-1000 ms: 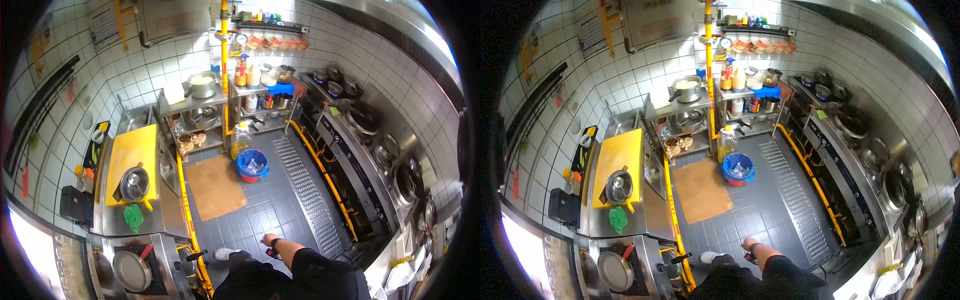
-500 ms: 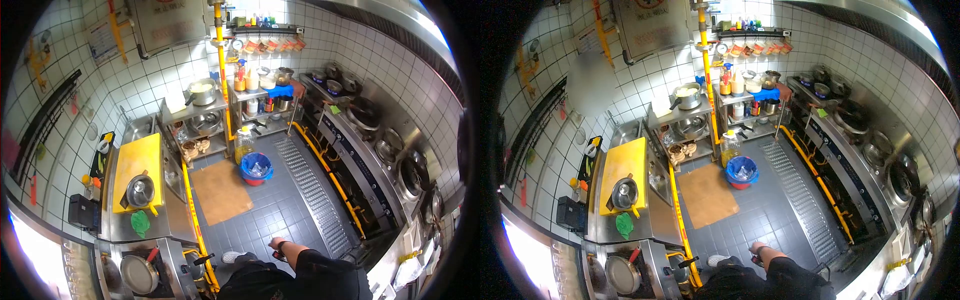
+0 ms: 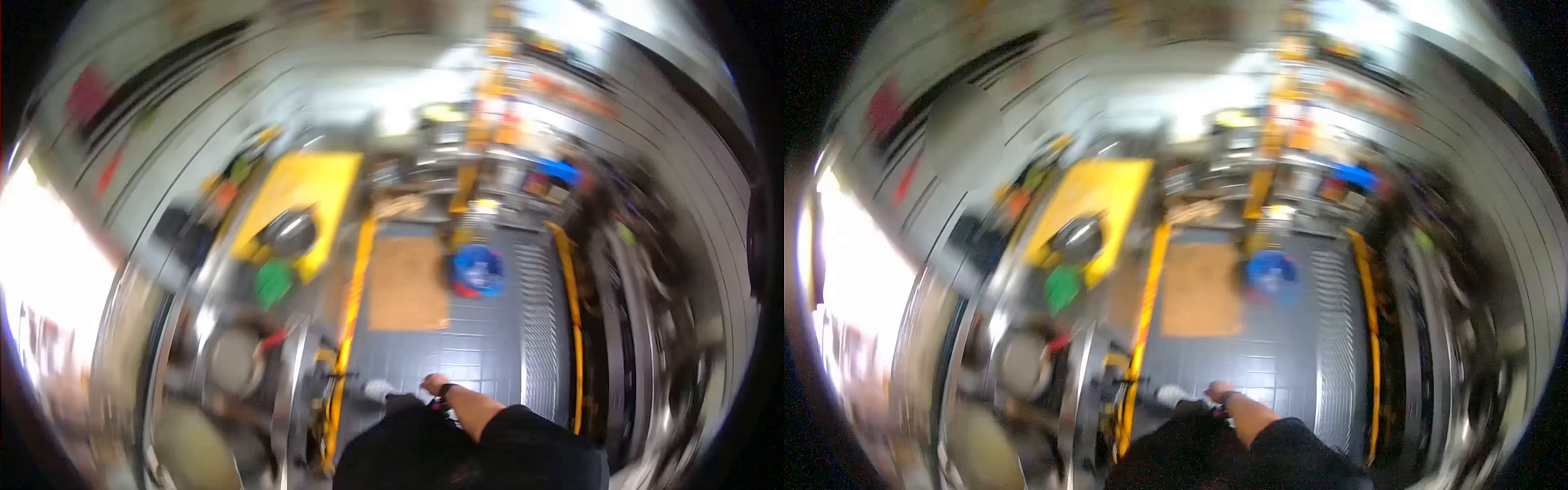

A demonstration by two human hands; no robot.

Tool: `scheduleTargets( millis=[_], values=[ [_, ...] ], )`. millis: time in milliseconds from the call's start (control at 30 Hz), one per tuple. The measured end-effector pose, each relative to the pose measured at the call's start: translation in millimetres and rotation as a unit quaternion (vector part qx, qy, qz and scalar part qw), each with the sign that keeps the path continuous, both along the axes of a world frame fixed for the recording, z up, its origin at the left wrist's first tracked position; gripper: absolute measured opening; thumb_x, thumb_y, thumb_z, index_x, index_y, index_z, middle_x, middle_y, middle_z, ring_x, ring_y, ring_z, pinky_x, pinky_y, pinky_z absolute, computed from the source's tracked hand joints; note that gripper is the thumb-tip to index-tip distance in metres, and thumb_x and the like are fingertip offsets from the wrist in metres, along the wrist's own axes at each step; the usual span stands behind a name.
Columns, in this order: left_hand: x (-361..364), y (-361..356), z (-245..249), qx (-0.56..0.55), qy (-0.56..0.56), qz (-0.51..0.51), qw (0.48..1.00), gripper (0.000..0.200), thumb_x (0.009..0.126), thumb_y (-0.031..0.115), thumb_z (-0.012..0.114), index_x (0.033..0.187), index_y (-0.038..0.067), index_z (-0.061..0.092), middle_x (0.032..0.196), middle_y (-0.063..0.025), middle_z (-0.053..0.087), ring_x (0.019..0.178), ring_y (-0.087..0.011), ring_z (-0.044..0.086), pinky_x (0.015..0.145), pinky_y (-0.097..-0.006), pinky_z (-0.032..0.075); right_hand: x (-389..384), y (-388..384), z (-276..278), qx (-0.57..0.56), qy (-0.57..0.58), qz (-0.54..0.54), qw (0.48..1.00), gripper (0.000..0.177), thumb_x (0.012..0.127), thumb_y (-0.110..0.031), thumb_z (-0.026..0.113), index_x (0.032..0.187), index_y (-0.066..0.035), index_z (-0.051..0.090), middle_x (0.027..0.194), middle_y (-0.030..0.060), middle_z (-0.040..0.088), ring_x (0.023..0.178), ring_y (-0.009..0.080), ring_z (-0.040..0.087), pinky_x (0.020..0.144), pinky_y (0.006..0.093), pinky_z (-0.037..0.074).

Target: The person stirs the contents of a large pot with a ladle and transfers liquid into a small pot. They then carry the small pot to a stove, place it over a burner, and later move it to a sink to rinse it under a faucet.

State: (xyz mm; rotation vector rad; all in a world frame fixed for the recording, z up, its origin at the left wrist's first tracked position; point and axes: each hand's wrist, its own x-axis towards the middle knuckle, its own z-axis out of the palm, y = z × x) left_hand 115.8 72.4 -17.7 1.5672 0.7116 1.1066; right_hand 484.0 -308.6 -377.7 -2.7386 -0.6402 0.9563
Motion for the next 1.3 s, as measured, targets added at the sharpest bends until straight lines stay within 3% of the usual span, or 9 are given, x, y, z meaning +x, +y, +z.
scheduleTargets(
  millis=[167, 233, 433, 633, 800, 1100, 1167, 1233, 1300],
  values=[
    [-102.5, -83.1, -18.1, -0.154, -0.044, 0.332, 0.930, 0.023, 0.097, -0.001, 0.055, 0.120, 0.003, 0.057, 0.106, -0.0009, 0.061, 0.103, -0.0180, 0.056, 0.095, -0.0339, 0.045, 21.2, -20.8, 40.5, -0.025, 0.007, 0.356, 0.934, 0.019, 0.087, -0.024, 0.057, 0.085, -0.010, 0.070, 0.076, 0.0104, 0.070, 0.073, 0.0292, 0.069, 0.067, 0.0441, 0.055],
    [-79.6, -90.9, 21.9, -0.011, 0.335, 0.374, 0.865, 0.017, 0.093, 0.003, 0.060, 0.109, 0.002, 0.056, 0.081, -0.0068, 0.058, 0.075, -0.0195, 0.055, 0.069, -0.0359, 0.048, 25.2, -4.4, 71.4, -0.017, -0.035, 0.379, 0.925, 0.020, 0.086, -0.025, 0.056, 0.085, -0.010, 0.070, 0.081, 0.0126, 0.071, 0.079, 0.0321, 0.069, 0.072, 0.0449, 0.056],
    [-89.0, -97.5, 37.4, -0.063, 0.355, 0.281, 0.890, 0.033, 0.086, 0.007, 0.069, 0.116, 0.000, 0.056, 0.079, -0.0132, 0.064, 0.067, -0.0260, 0.064, 0.061, -0.0361, 0.050, 40.0, 49.1, 93.5, 0.025, 0.329, -0.168, 0.929, 0.015, 0.090, -0.020, 0.057, 0.082, -0.008, 0.059, 0.068, 0.0065, 0.058, 0.056, 0.0232, 0.058, 0.049, 0.0386, 0.048],
    [-124.4, -101.1, 54.3, -0.256, 0.035, 0.343, 0.903, 0.026, 0.091, 0.001, 0.065, 0.116, 0.004, 0.059, 0.086, 0.0044, 0.056, 0.074, -0.0026, 0.048, 0.064, -0.0192, 0.042, 99.0, 97.8, 70.5, 0.067, 0.327, 0.003, 0.943, 0.020, 0.094, -0.023, 0.057, 0.102, -0.004, 0.061, 0.081, 0.0109, 0.063, 0.061, 0.0229, 0.063, 0.051, 0.0338, 0.052],
    [-167.4, -74.9, 16.3, -0.127, 0.361, 0.487, 0.785, 0.018, 0.090, 0.010, 0.061, 0.104, 0.000, 0.056, 0.086, -0.0258, 0.062, 0.080, -0.0456, 0.061, 0.067, -0.0477, 0.047, 93.9, 125.8, 73.9, 0.188, 0.396, -0.168, 0.883, 0.029, 0.094, -0.024, 0.057, 0.115, -0.003, 0.058, 0.093, 0.0136, 0.064, 0.070, 0.0245, 0.066, 0.057, 0.0359, 0.056],
    [-172.3, -28.5, -125.4, -0.187, 0.392, 0.427, 0.793, 0.024, 0.084, 0.015, 0.061, 0.101, 0.000, 0.056, 0.086, -0.0249, 0.065, 0.085, -0.0481, 0.061, 0.076, -0.0533, 0.048, 60.2, 27.4, 91.3, 0.177, 0.372, -0.177, 0.894, 0.021, 0.094, -0.024, 0.059, 0.105, -0.006, 0.062, 0.082, 0.0088, 0.062, 0.067, 0.0215, 0.066, 0.058, 0.0357, 0.056],
    [-161.6, -25.4, -134.6, -0.180, 0.401, 0.422, 0.793, 0.025, 0.084, 0.015, 0.061, 0.103, 0.000, 0.056, 0.087, -0.0254, 0.066, 0.086, -0.0473, 0.062, 0.076, -0.0533, 0.049, 54.1, -1.6, 122.9, -0.012, -0.059, 0.489, 0.870, 0.019, 0.089, -0.023, 0.064, 0.097, -0.006, 0.065, 0.077, 0.0095, 0.064, 0.062, 0.0242, 0.065, 0.057, 0.0342, 0.056],
    [-152.2, -26.1, -141.9, -0.189, 0.356, 0.441, 0.802, 0.018, 0.085, 0.009, 0.061, 0.099, 0.000, 0.053, 0.084, -0.0228, 0.063, 0.080, -0.0455, 0.061, 0.072, -0.0501, 0.047, 59.3, -51.7, 116.2, 0.051, 0.363, -0.204, 0.908, 0.014, 0.087, -0.022, 0.061, 0.089, -0.008, 0.065, 0.079, 0.0118, 0.066, 0.069, 0.0310, 0.067, 0.060, 0.0397, 0.056],
    [-149.6, -33.2, -143.2, -0.192, 0.356, 0.440, 0.802, 0.019, 0.085, 0.009, 0.061, 0.100, 0.000, 0.052, 0.084, -0.0233, 0.063, 0.081, -0.0456, 0.061, 0.073, -0.0500, 0.047, 38.3, -69.7, 148.1, 0.048, 0.303, -0.233, 0.923, 0.015, 0.088, -0.022, 0.061, 0.090, -0.008, 0.065, 0.080, 0.0114, 0.066, 0.070, 0.0301, 0.067, 0.060, 0.0393, 0.056]
  ],
)
